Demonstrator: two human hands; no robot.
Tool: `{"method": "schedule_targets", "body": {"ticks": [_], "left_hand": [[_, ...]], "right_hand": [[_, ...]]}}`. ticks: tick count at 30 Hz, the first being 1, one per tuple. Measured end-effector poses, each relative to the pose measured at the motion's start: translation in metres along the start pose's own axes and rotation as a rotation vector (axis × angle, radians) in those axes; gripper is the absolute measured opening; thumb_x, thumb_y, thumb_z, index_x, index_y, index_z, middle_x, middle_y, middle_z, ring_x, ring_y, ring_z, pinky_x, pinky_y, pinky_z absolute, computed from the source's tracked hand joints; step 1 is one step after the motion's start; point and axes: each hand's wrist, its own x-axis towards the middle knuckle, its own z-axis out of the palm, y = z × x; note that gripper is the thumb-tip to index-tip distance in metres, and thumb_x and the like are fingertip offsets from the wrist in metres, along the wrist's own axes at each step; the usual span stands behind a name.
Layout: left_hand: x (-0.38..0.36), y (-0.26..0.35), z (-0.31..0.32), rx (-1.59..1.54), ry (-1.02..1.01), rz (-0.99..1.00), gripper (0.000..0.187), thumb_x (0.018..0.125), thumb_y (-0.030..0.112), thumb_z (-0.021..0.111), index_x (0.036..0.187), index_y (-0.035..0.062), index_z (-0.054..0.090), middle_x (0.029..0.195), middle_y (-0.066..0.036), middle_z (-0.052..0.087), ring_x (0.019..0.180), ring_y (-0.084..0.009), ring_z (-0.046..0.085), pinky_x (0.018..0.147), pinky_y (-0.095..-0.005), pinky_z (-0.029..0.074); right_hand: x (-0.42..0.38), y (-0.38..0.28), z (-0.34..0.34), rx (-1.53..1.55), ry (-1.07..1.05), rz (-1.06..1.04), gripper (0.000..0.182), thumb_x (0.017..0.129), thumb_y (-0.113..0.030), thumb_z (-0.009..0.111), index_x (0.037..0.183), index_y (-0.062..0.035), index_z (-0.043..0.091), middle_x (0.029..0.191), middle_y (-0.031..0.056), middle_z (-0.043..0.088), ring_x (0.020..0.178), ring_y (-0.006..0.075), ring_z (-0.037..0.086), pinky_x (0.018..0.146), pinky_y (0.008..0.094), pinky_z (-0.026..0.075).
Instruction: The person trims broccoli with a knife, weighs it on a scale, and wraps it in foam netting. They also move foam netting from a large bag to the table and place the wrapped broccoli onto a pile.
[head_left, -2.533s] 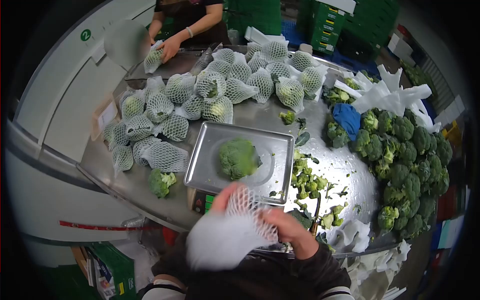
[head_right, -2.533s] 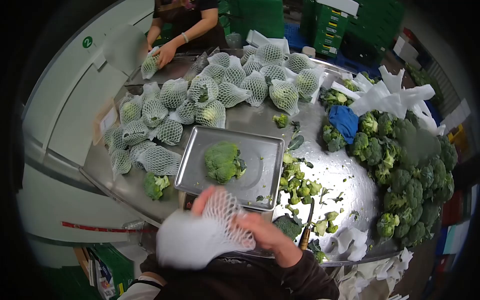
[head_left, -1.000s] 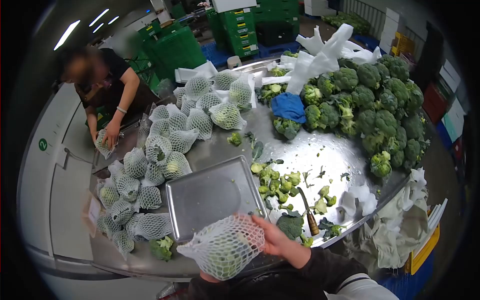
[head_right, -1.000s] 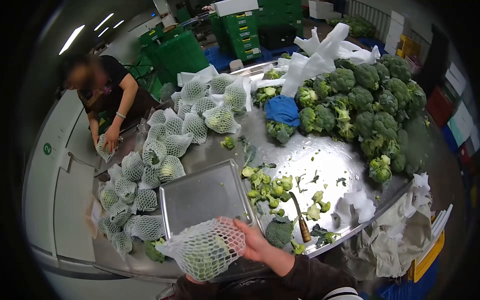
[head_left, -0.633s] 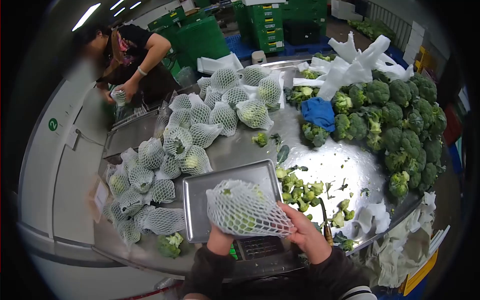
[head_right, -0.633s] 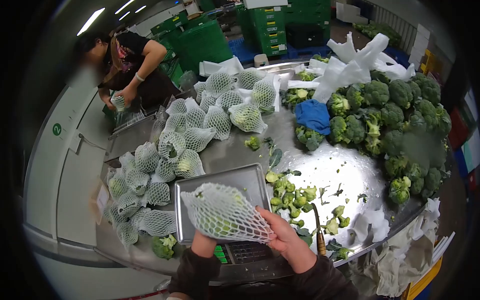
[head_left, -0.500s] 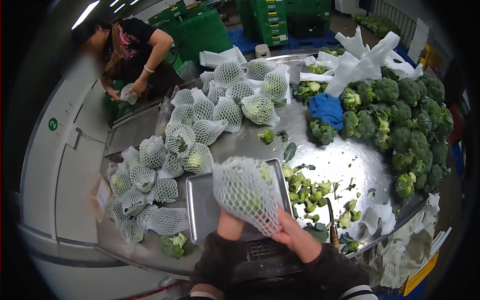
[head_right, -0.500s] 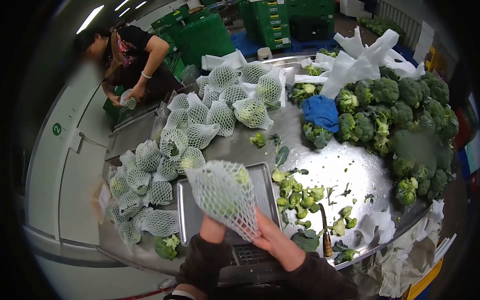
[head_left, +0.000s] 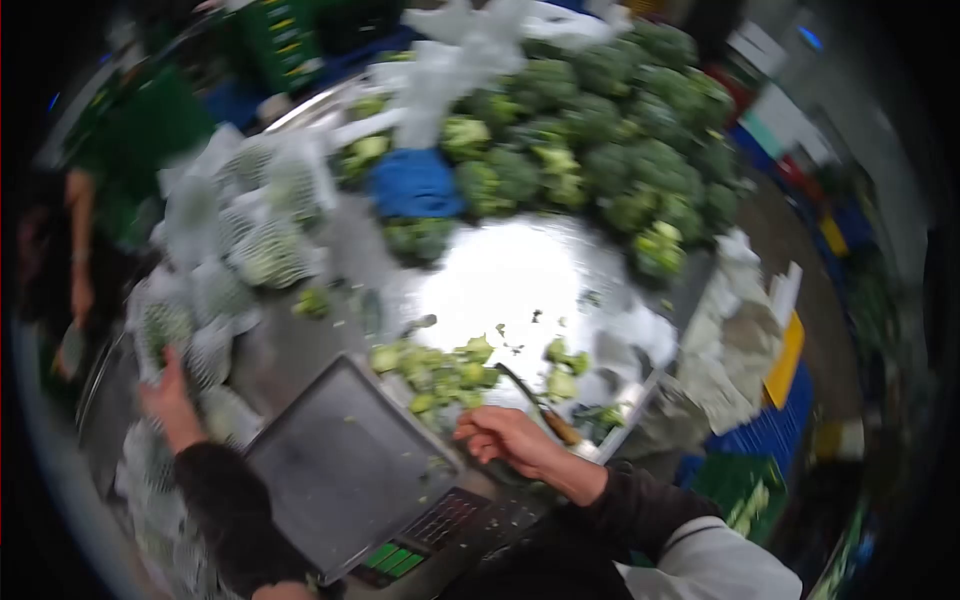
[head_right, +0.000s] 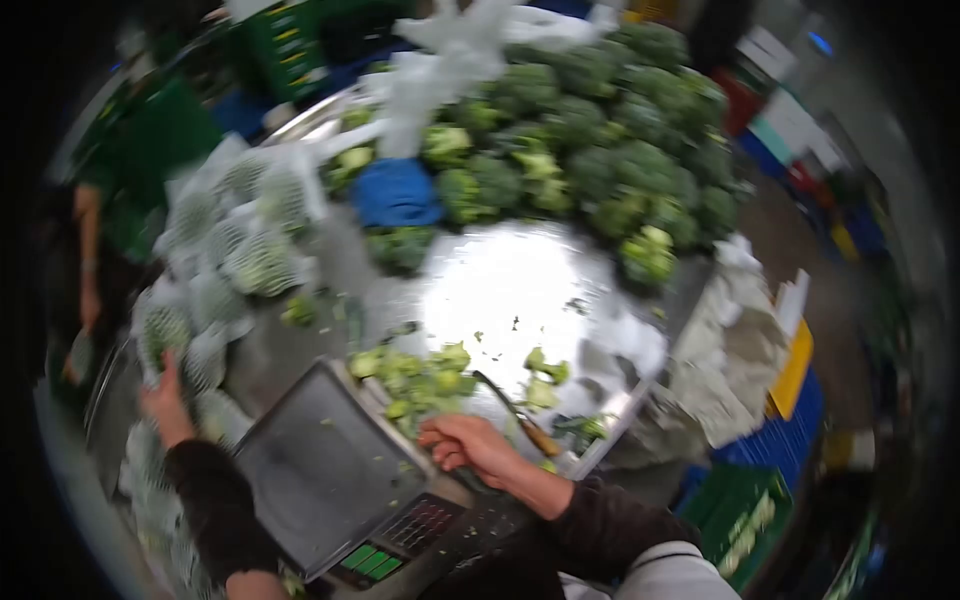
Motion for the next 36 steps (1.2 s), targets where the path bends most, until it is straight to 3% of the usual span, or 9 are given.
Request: {"method": "schedule_targets", "body": {"ticks": [4, 7, 9, 13, 16, 25, 29, 31, 36], "left_hand": [[-0.068, -0.055, 0.026, 0.44, -0.207, 0.268, 0.053, 0.093, 0.024, 0.041, 0.136, -0.0014, 0.024, 0.142, -0.021, 0.022, 0.13, -0.035, 0.025, 0.104, -0.0468, 0.028], [-0.11, -0.063, 0.016, 0.301, -0.391, -0.118, 0.043, 0.094, 0.02, 0.038, 0.132, -0.0007, 0.034, 0.139, -0.019, 0.031, 0.126, -0.0319, 0.034, 0.1, -0.0453, 0.035], [-0.118, -0.062, -0.015, 0.524, -0.763, -0.333, 0.038, 0.094, 0.018, 0.037, 0.128, -0.0005, 0.04, 0.133, -0.017, 0.04, 0.119, -0.032, 0.043, 0.095, -0.0442, 0.039], [-0.213, -0.122, -0.045, 0.675, -0.735, -0.411, 0.041, 0.095, 0.022, 0.036, 0.129, 0.0003, 0.039, 0.128, -0.015, 0.046, 0.107, -0.0322, 0.053, 0.083, -0.0408, 0.049], [-0.271, -0.181, -0.061, 0.792, -0.601, -0.471, 0.041, 0.093, 0.023, 0.04, 0.126, -0.0011, 0.042, 0.118, -0.018, 0.053, 0.096, -0.032, 0.058, 0.073, -0.0369, 0.052], [-0.387, -0.329, -0.087, 0.963, -0.696, -0.667, 0.06, 0.086, 0.028, 0.054, 0.132, -0.0012, 0.029, 0.115, -0.02, 0.053, 0.096, -0.0338, 0.058, 0.078, -0.0399, 0.051], [-0.425, -0.389, -0.088, 0.543, -0.625, -0.636, 0.076, 0.074, 0.032, 0.068, 0.133, 0.0025, 0.029, 0.124, -0.014, 0.049, 0.112, -0.0324, 0.049, 0.096, -0.0463, 0.04], [-0.402, -0.372, -0.11, 0.579, -0.455, -0.679, 0.072, 0.072, 0.029, 0.069, 0.13, 0.0028, 0.035, 0.124, -0.013, 0.049, 0.111, -0.0291, 0.05, 0.096, -0.0436, 0.041], [-0.397, -0.283, -0.093, 0.918, -0.476, -0.003, 0.074, 0.063, 0.012, 0.069, 0.129, 0.0083, 0.037, 0.124, -0.013, 0.044, 0.11, -0.0285, 0.049, 0.095, -0.0385, 0.042]], "right_hand": [[-0.011, -0.018, -0.048, -0.202, 0.153, -0.2, 0.028, 0.089, -0.023, 0.05, 0.098, 0.0014, 0.06, 0.087, 0.0097, 0.063, 0.065, 0.0128, 0.058, 0.053, 0.0234, 0.049], [-0.003, -0.05, -0.134, -0.403, 0.429, -0.57, 0.026, 0.089, -0.022, 0.047, 0.098, -0.0014, 0.06, 0.092, 0.0078, 0.062, 0.074, 0.0136, 0.06, 0.056, 0.0254, 0.05], [-0.005, -0.098, -0.188, -0.283, 0.755, -0.771, 0.021, 0.086, -0.018, 0.052, 0.097, -0.0019, 0.06, 0.09, 0.0057, 0.062, 0.079, 0.0137, 0.058, 0.062, 0.0258, 0.049], [0.015, -0.181, -0.311, -1.073, 1.667, -1.147, 0.047, 0.072, -0.025, 0.069, 0.11, -0.0024, 0.054, 0.099, 0.0131, 0.059, 0.09, 0.0207, 0.057, 0.08, 0.0341, 0.045], [0.045, -0.207, -0.358, -1.067, 1.521, -0.649, 0.066, 0.07, -0.027, 0.072, 0.124, -0.0006, 0.044, 0.111, 0.015, 0.056, 0.095, 0.0227, 0.058, 0.077, 0.0338, 0.049], [-0.037, -0.151, -0.236, -0.098, 0.391, -0.714, 0.056, 0.079, -0.017, 0.064, 0.129, -0.0022, 0.041, 0.114, 0.0128, 0.053, 0.095, 0.025, 0.058, 0.075, 0.0387, 0.055], [-0.068, -0.093, -0.136, -0.508, -0.012, -0.55, 0.06, 0.079, -0.021, 0.067, 0.129, -0.0026, 0.04, 0.118, 0.0161, 0.051, 0.107, 0.0249, 0.052, 0.088, 0.0325, 0.044], [-0.078, -0.096, -0.112, -0.774, -0.195, -0.888, 0.061, 0.078, -0.024, 0.067, 0.129, -0.0039, 0.041, 0.12, 0.0156, 0.05, 0.112, 0.0289, 0.049, 0.095, 0.036, 0.037], [-0.072, -0.125, -0.193, -1.61, 0.37, -0.816, 0.076, 0.064, -0.02, 0.074, 0.131, -0.0102, 0.038, 0.131, 0.0233, 0.036, 0.121, 0.0383, 0.035, 0.1, 0.0399, 0.032]]}}
